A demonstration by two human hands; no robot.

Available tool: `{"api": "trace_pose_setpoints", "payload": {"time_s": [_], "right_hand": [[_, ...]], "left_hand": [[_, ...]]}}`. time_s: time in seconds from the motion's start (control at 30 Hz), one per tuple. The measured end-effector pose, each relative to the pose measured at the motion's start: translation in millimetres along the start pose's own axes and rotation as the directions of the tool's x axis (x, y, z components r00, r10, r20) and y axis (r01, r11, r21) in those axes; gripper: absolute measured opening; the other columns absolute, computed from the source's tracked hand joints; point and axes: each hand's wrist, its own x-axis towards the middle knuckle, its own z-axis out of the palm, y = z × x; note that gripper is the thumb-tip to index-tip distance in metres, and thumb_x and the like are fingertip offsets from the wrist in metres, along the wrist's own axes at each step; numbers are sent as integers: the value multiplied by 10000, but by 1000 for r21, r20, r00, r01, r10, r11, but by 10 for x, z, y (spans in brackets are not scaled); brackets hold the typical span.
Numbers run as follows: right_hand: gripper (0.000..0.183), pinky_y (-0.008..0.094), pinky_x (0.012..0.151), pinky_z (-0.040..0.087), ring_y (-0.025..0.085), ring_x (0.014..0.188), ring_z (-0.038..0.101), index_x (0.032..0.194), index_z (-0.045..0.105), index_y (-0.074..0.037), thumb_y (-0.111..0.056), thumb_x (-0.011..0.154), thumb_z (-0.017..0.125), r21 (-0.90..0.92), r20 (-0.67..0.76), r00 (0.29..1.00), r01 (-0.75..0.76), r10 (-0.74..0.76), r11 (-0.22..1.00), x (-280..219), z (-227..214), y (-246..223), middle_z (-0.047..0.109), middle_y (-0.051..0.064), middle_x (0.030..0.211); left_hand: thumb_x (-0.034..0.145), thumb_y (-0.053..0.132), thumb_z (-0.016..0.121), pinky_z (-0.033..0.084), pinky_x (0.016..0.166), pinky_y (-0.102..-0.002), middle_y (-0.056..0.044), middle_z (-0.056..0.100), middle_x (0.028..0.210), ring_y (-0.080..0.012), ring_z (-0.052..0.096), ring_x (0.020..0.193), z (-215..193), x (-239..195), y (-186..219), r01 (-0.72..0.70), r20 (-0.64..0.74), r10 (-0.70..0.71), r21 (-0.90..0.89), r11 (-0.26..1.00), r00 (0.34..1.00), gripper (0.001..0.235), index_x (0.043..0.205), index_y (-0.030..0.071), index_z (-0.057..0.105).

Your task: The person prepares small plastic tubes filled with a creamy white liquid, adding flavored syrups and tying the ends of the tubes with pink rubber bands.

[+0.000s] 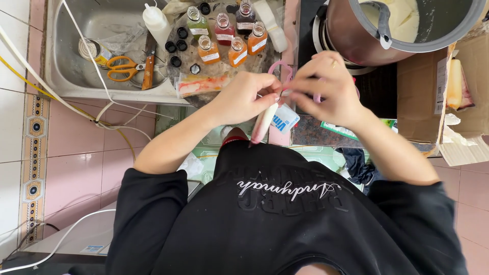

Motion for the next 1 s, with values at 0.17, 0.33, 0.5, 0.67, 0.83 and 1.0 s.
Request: {"api": "trace_pose_setpoints", "payload": {"time_s": [0.17,0.33,0.5,0.67,0.83,1.0], "right_hand": [[183,289,944,502,152,1047,634,1161,730,-1,-11,982,693,822,154,738,-464,656,330,-435,380,179,653,73,1177],[182,287,944,511,141,1046,622,1151,731,-12,-6,970,724,910,226,799,-377,557,171,-416,394,59,638,66,1145],[290,355,977,473,224,1074,624,1057,762,-77,-62,781,852,493,27,926,-339,376,801,-359,316,-9,648,56,1108],[204,437,998,423,319,1097,553,921,716,-80,-134,743,801,415,-71,967,-194,244,889,-206,255,-82,600,98,1133],[93,454,937,378,331,973,510,719,606,-79,-164,728,641,538,-141,978,-52,151,841,-404,235,28,580,96,1009],[161,331,660,369,195,690,475,590,498,-98,-187,712,553,979,140,952,-174,271,106,-459,203,220,616,82,749]], "left_hand": [[1019,89,630,583,795,-281,-70,785,982,-126,767,933,15,-60,75,-77,23,79,-96,992,997,107,1077,-1,642],[1018,88,656,524,744,-292,-43,707,873,-130,636,774,-19,-80,122,-22,148,28,-46,999,989,73,1071,40,640],[979,76,661,535,876,-319,-67,688,1090,-170,678,961,-52,-85,67,-160,231,185,-123,979,955,124,1101,63,641],[969,53,691,499,996,-392,-94,725,1127,-321,577,1296,-8,-55,122,-368,223,372,-60,928,901,103,1066,51,658],[978,81,645,593,848,-296,-42,781,986,-181,785,920,-2,-55,91,-102,321,102,-18,995,942,191,1156,85,715],[1017,71,676,602,826,-289,-53,776,1037,-194,782,935,99,-135,-132,-285,-48,284,-19,958,958,98,1107,58,711]]}}
